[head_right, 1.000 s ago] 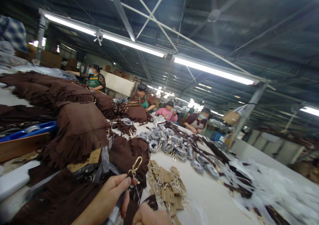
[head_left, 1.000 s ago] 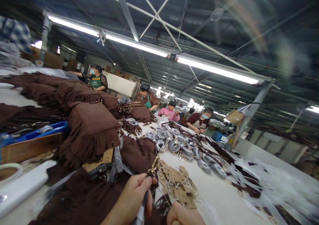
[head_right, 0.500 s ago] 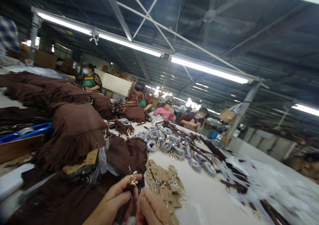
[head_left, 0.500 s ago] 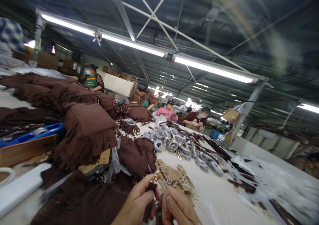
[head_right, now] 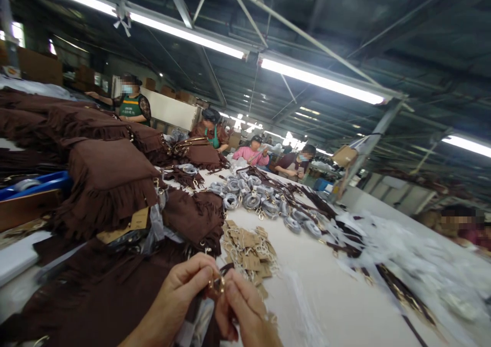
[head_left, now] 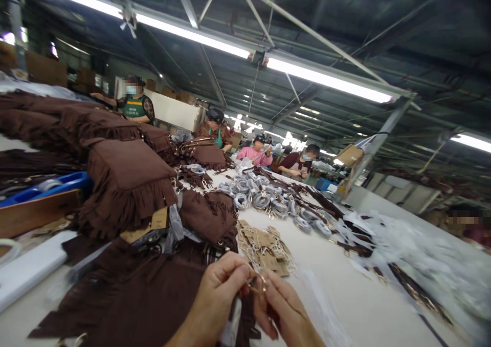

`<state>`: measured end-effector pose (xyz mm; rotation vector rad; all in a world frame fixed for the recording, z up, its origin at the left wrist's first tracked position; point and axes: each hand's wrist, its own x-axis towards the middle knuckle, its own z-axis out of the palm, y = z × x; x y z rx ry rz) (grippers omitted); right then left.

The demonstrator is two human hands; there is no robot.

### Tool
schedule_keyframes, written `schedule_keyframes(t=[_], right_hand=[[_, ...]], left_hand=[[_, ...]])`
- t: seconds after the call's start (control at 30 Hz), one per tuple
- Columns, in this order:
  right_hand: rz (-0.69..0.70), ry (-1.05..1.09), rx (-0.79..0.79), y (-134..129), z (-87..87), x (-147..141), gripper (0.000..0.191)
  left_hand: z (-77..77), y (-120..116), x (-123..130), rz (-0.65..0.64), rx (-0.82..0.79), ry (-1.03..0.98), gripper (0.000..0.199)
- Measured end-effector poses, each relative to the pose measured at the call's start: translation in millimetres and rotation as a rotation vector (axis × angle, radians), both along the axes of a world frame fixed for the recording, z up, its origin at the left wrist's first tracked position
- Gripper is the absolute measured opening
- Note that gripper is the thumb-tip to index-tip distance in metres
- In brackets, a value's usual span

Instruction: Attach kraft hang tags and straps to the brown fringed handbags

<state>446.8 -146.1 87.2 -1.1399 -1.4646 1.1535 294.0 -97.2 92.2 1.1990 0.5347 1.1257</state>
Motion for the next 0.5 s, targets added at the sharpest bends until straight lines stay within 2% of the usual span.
schedule_keyframes(t=[0.1, 0.17, 0.23, 0.27, 0.33, 0.4, 0.47, 0.5], right_hand=[[-0.126, 0.142, 0.104, -4.7, 8.7, 5.9, 0.042], [-0.247, 0.041, 0.234, -13.0, 19.2, 5.9, 0.041], [-0.293, -0.083, 0.289, -23.9, 30.7, 1.7, 0.043], [-0.273, -0.093, 0.267, -29.4, 35.8, -1.8, 0.044], [-0.150, 0.001, 0.165, -39.1, 43.9, -10.8, 0.043], [-0.009, 0.141, 0.093, -47.3, 48.9, -20.2, 0.039], [0.055, 0.254, 0.041, -55.3, 52.5, -26.9, 0.037], [0.049, 0.298, 0.000, -59.9, 54.2, -28.2, 0.037]], left_hand=[[15.5, -4.9, -10.7, -0.056, 0.118, 0.080, 0.030], [31.9, -8.4, -18.3, -0.093, 0.256, 0.155, 0.024], [51.8, -11.8, -23.1, -0.121, 0.420, 0.217, 0.017], [62.0, -13.2, -23.8, -0.119, 0.499, 0.235, 0.017], [79.9, -14.9, -22.2, -0.121, 0.628, 0.270, 0.018], [91.2, -15.5, -20.2, -0.127, 0.683, 0.275, 0.019], [91.9, -15.9, -23.6, -0.174, 0.688, 0.268, 0.018], [87.3, -16.1, -28.8, -0.222, 0.696, 0.291, 0.019]])
